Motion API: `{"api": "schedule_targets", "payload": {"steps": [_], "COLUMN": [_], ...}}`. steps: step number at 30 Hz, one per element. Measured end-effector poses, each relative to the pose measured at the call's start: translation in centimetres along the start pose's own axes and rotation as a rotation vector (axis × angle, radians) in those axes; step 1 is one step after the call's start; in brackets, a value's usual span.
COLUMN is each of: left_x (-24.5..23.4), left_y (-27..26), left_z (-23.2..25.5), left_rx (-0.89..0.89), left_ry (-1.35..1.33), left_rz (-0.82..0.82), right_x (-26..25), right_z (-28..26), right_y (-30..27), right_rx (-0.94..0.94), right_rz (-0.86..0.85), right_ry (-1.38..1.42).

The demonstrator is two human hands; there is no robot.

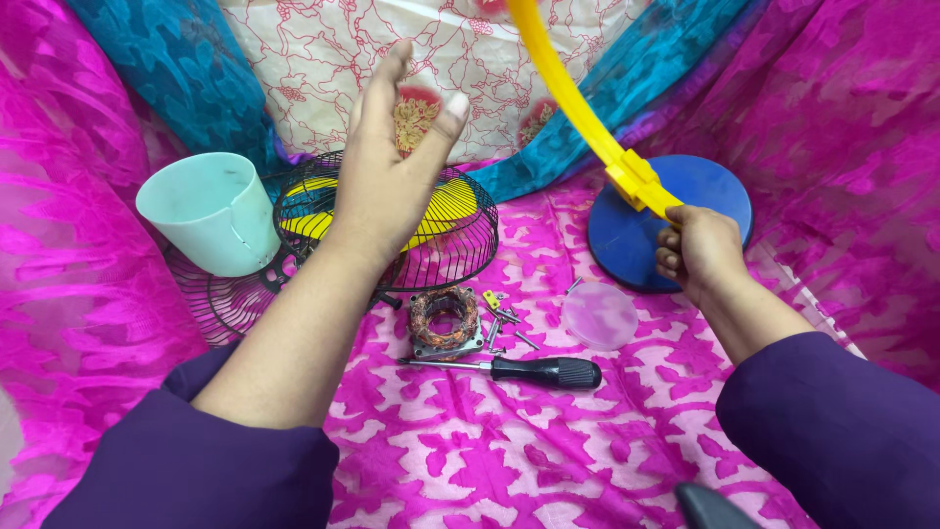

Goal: The person reassembles a disassembled electric fan by hand, attaching the motor housing to the fan blade and cage, then securing the assembly to the stand with a screwdriver.

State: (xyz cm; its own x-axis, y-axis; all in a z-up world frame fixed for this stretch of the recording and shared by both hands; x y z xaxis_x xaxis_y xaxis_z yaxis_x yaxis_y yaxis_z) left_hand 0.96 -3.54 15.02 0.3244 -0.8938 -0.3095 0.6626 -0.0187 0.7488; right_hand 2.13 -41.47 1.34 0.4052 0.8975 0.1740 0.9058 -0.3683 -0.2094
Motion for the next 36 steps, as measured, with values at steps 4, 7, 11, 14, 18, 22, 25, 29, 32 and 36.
{"api": "schedule_targets", "payload": {"steps": [4,7,11,14,18,22,25,29,32,36], "left_x": [-1.9,-3.2,-3.9,-3.2,-2.3,-0.9,0.2,0.4,0.3,0.0], "left_y": [1.0,1.1,-0.3,-1.3,-2.7,-3.9,-3.4,-2.7,-2.8,-3.2], "left_z": [1.7,2.3,3.1,2.6,1.8,0.8,-0.5,-1.8,-2.3,-2.5], "left_rx": [0.342,0.427,0.468,0.381,0.291,0.292,0.229,0.256,0.252,0.235], "left_ry": [0.328,0.384,0.403,0.384,0.375,0.442,0.423,0.348,0.345,0.308], "left_rz": [-0.048,-0.154,-0.228,-0.358,-0.457,-0.422,-0.404,-0.367,-0.379,-0.381], "right_x": [1.2,1.8,2.2,2.3,3.1,4.1,4.9,8.0,10.7,11.7], "right_z": [-1.3,-1.7,-1.8,-2.0,-2.1,-0.3,1.7,6.4,7.9,7.2], "right_y": [-1.6,-1.4,0.7,2.6,4.1,3.5,1.9,-2.9,-7.6,-12.2], "right_rx": [-0.069,-0.083,-0.134,-0.135,-0.063,0.039,0.060,-0.119,-0.489,-0.759], "right_rz": [-0.043,-0.078,-0.078,-0.070,-0.198,-0.230,-0.240,-0.410,-0.627,-0.711], "right_ry": [-0.123,-0.189,-0.281,-0.230,-0.050,0.121,0.079,-0.513,-0.969,-1.257]}}
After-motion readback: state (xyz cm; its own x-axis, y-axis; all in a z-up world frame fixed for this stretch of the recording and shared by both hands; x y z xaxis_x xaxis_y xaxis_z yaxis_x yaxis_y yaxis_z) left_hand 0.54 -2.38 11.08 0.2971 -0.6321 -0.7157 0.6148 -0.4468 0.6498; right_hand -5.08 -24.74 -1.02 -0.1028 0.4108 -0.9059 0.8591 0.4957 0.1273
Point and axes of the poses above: each hand's wrist, its own y-axis towards the middle knuckle, its own x-axis out of the palm, z = x × y, the point moved 5 cm from there along y, towards the middle knuckle, and after that the axes turned 4 degrees about y, right-handed, at the moved point
